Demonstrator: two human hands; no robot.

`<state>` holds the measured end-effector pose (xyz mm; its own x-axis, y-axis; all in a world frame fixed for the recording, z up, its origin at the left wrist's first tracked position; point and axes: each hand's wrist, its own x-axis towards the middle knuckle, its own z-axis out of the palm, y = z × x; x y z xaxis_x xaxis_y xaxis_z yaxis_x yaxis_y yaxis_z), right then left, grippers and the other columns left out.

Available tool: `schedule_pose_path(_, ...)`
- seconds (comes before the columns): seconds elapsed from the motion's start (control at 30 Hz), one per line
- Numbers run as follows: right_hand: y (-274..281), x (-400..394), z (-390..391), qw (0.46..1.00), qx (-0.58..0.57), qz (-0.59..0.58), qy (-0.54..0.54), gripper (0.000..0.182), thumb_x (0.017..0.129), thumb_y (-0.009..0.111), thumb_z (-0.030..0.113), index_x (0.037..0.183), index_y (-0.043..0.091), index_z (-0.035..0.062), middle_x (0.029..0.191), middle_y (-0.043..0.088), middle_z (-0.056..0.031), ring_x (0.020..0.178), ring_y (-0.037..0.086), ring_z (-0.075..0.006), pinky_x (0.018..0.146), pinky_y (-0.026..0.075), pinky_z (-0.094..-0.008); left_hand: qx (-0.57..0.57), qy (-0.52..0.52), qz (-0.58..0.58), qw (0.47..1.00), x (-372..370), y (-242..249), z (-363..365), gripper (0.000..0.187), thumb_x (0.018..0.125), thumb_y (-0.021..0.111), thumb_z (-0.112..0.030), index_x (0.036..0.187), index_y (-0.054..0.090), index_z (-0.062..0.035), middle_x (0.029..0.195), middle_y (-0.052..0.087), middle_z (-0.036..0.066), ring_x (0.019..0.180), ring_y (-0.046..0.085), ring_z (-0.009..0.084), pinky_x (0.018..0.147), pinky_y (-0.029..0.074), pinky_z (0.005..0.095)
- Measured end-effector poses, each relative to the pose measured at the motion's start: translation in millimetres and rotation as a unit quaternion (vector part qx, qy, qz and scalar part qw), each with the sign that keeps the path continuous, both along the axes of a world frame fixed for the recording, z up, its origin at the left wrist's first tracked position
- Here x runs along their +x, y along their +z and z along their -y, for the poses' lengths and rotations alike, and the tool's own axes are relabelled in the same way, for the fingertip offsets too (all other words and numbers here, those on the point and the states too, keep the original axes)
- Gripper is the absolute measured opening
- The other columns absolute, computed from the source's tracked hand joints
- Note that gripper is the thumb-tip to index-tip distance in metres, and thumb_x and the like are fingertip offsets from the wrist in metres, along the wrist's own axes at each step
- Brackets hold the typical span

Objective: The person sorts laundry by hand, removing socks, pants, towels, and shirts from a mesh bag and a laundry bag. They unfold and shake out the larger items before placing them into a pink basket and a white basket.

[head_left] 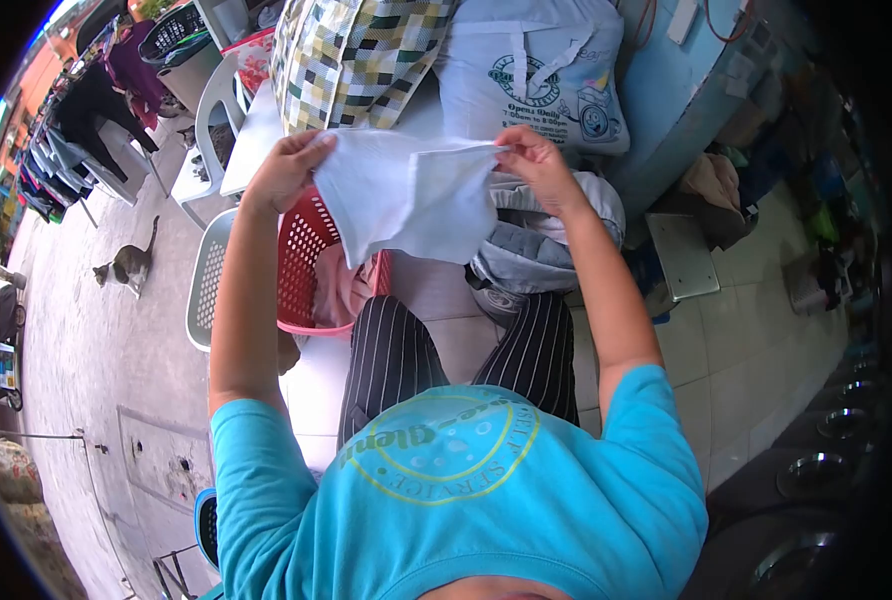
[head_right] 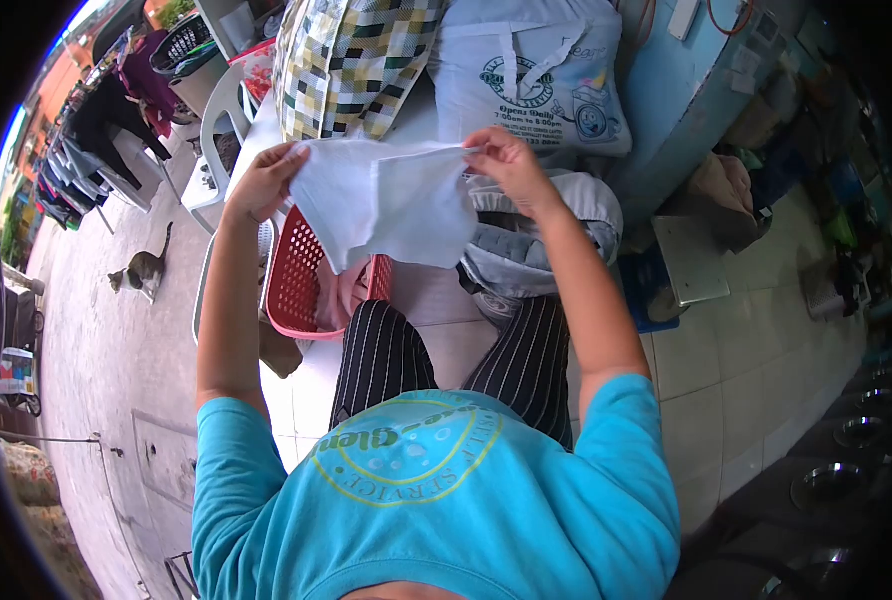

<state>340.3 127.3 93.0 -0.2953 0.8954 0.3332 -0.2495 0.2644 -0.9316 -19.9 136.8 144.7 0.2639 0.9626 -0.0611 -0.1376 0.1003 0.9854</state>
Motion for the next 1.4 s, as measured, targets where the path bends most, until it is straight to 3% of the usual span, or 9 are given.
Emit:
schedule_pose_path(0.1,-5.8,27.8,-7.5,1.0,-0.002,0.021,-0.019,0.014,0.088,0.057,0.001,0.098,0.062,0.0093,0.085,0.061,0.004,0.078,0.054,-0.0026,0.068,0.044,-0.0174,0.013,0.17,0.008,0.985,-46.6,-21.3,-31.3,0.021,0.09,0.06,-0.015,0.106,0.062,-0.0002,0.09,0.067,0.006,0.076,0.065,0.0141,0.07,0.055,0.0284)
schedule_pose_path(0.27,-5.6,35.7,-12.8,0.987,0.005,0.156,-0.037,0.019,0.089,0.047,-0.003,0.097,0.06,0.0081,0.085,0.06,0.0033,0.076,0.052,-0.0031,0.069,0.042,-0.0185,0.031,0.195,-0.061,0.978,-68.8,-18.8,-28.2,0.026,0.086,0.066,-0.017,0.106,0.063,0.0001,0.089,0.067,0.007,0.072,0.063,0.0131,0.063,0.052,0.026)
schedule_pose_path(0.9,-34.1,-29.8,-41.2,0.988,-0.131,0.068,0.05,0.014,0.09,0.044,0.002,0.099,0.053,0.0066,0.086,0.059,-0.0016,0.077,0.057,-0.0078,0.066,0.047,-0.0223,-0.043,0.23,-0.014,0.972,-72.6,-30.7,-22.5,0.026,0.087,0.065,-0.021,0.102,0.062,0.0,0.089,0.066,0.008,0.073,0.064,0.0155,0.068,0.054,0.0296)
schedule_pose_path(0.97,-42.0,-39.0,-39.8,0.988,-0.116,0.088,0.045,0.016,0.088,0.044,0.001,0.1,0.054,0.0069,0.078,0.057,-0.0013,0.067,0.056,-0.0071,0.057,0.046,-0.0226,-0.02,0.205,-0.015,0.978,-74.7,-30.0,-21.5,0.029,0.088,0.065,-0.022,0.105,0.061,-0.0002,0.092,0.066,0.009,0.077,0.064,0.0154,0.07,0.054,0.0303)
schedule_pose_path(1.07,-48.2,-51.1,-32.6,0.938,-0.221,0.244,0.104,0.021,0.081,0.047,0.003,0.1,0.055,0.0061,0.063,0.05,-0.0003,0.043,0.046,-0.0076,0.037,0.032,-0.023,-0.022,0.183,-0.022,0.983,-94.5,-43.1,-29.0,0.031,0.087,0.066,-0.024,0.107,0.061,-0.0005,0.094,0.066,0.01,0.079,0.064,0.0155,0.071,0.054,0.0301)
schedule_pose_path(1.2,-76.8,-70.1,-40.1,0.874,-0.27,0.368,0.168,0.025,0.081,0.047,0.001,0.105,0.052,0.0038,0.072,0.055,-0.0049,0.05,0.056,-0.0118,0.037,0.037,-0.0239,-0.126,0.234,-0.162,0.95,-109.9,-64.9,-31.7,0.032,0.086,0.067,-0.024,0.108,0.061,-0.0024,0.096,0.065,0.009,0.079,0.064,0.0161,0.068,0.054,0.0315)
schedule_pose_path(1.3,-104.3,-90.0,-54.0,0.866,-0.36,0.317,0.145,0.029,0.083,0.046,-0.001,0.112,0.046,0.002,0.092,0.056,-0.0121,0.067,0.066,-0.0217,0.048,0.051,-0.029,-0.165,0.207,-0.165,0.95,-134.3,-107.3,-54.3,0.031,0.087,0.066,-0.024,0.108,0.062,-0.0028,0.096,0.065,0.009,0.074,0.064,0.0162,0.067,0.055,0.0319)
schedule_pose_path(1.37,-129.7,-102.8,-80.3,0.906,-0.41,0.097,0.031,0.032,0.086,0.043,-0.004,0.118,0.039,0.0011,0.109,0.051,-0.0164,0.086,0.066,-0.0335,0.07,0.056,-0.0415,-0.162,0.224,-0.162,0.947,-149.7,-140.3,-80.3,0.032,0.089,0.063,-0.021,0.113,0.059,-0.0017,0.093,0.065,0.009,0.068,0.064,0.0179,0.066,0.056,0.0324)
schedule_pose_path(1.4,-130.4,-106.9,-87.2,0.921,-0.384,0.071,0.016,0.042,0.09,0.044,-0.001,0.13,0.031,0.0027,0.121,0.046,-0.0189,0.095,0.063,-0.0366,0.083,0.052,-0.0486,-0.133,0.263,-0.095,0.951,-140.2,-146.5,-82.5,0.033,0.09,0.06,-0.019,0.117,0.056,-0.0011,0.096,0.064,0.01,0.07,0.064,0.0188,0.067,0.056,0.0329)
